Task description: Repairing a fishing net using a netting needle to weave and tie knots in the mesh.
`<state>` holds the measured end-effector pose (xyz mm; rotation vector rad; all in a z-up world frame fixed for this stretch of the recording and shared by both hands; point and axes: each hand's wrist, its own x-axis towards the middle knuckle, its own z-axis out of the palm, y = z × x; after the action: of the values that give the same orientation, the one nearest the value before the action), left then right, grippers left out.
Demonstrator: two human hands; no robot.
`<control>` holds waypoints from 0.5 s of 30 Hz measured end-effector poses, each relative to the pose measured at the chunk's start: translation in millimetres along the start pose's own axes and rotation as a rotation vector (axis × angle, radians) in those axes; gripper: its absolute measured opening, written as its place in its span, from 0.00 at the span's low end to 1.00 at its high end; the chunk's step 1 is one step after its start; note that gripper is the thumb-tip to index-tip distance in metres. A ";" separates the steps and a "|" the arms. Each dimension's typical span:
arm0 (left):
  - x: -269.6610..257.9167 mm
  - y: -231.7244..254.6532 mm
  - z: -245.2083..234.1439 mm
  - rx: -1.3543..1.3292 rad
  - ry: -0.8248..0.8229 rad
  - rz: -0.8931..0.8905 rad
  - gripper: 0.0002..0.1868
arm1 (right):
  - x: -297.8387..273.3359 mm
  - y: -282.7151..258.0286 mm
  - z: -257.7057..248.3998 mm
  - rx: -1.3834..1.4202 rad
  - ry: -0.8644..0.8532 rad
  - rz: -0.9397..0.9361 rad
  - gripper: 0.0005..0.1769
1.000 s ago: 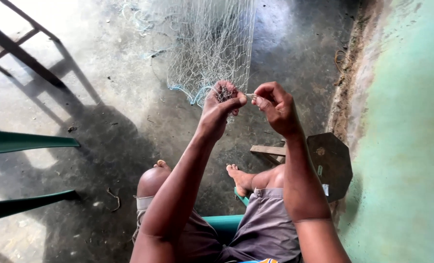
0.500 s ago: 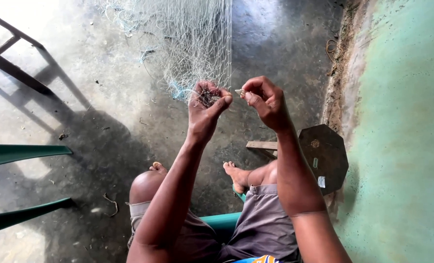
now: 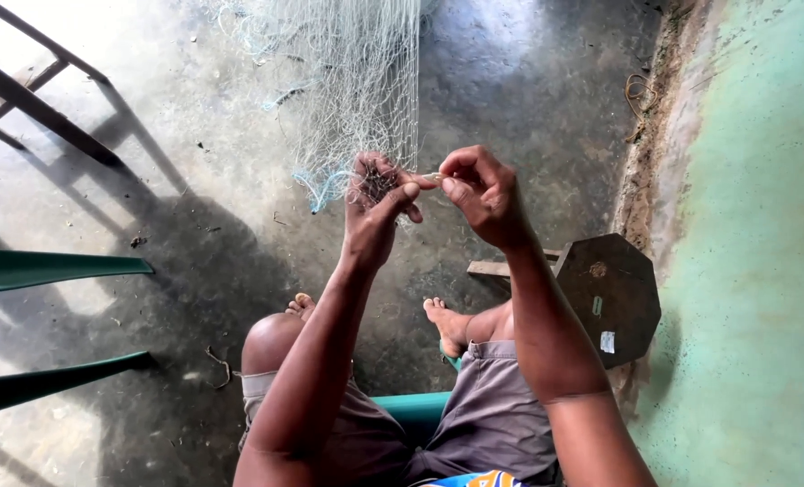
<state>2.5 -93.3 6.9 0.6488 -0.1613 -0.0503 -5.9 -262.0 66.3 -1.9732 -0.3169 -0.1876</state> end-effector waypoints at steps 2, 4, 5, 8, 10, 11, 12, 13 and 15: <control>-0.3 -0.1 -2.6 -0.032 0.012 -0.004 0.22 | 1.4 1.7 4.4 -0.014 -0.001 -0.003 0.06; -1.7 -3.0 -7.0 -0.063 0.024 -0.005 0.22 | 2.5 2.6 8.3 -0.027 -0.003 -0.007 0.06; -2.5 -5.8 -10.1 -0.084 0.036 -0.006 0.22 | 3.2 2.7 10.0 -0.036 -0.001 -0.006 0.06; -3.7 2.7 -13.5 -0.103 0.057 0.020 0.22 | 8.0 -1.2 19.7 -0.025 -0.013 -0.012 0.05; -6.3 12.6 -16.2 -0.093 0.067 0.052 0.22 | 10.2 -4.9 28.9 0.001 -0.029 -0.021 0.05; -6.8 17.1 -19.1 -0.058 0.089 0.091 0.22 | 12.2 -6.5 34.0 0.012 -0.028 -0.017 0.05; -8.2 21.9 -22.1 -0.020 0.110 0.129 0.22 | 13.2 -8.3 39.6 0.024 -0.024 -0.011 0.05; -10.3 31.0 -23.4 -0.010 0.115 0.137 0.22 | 14.9 -11.9 44.3 0.035 -0.031 -0.016 0.05; -16.2 49.1 -26.0 -0.050 0.156 0.156 0.21 | 17.6 -19.6 54.2 0.064 -0.029 -0.027 0.05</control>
<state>-9.4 -37.1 14.0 0.5856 -0.0594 0.1460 4.2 -202.6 65.9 -1.9106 -0.3642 -0.1638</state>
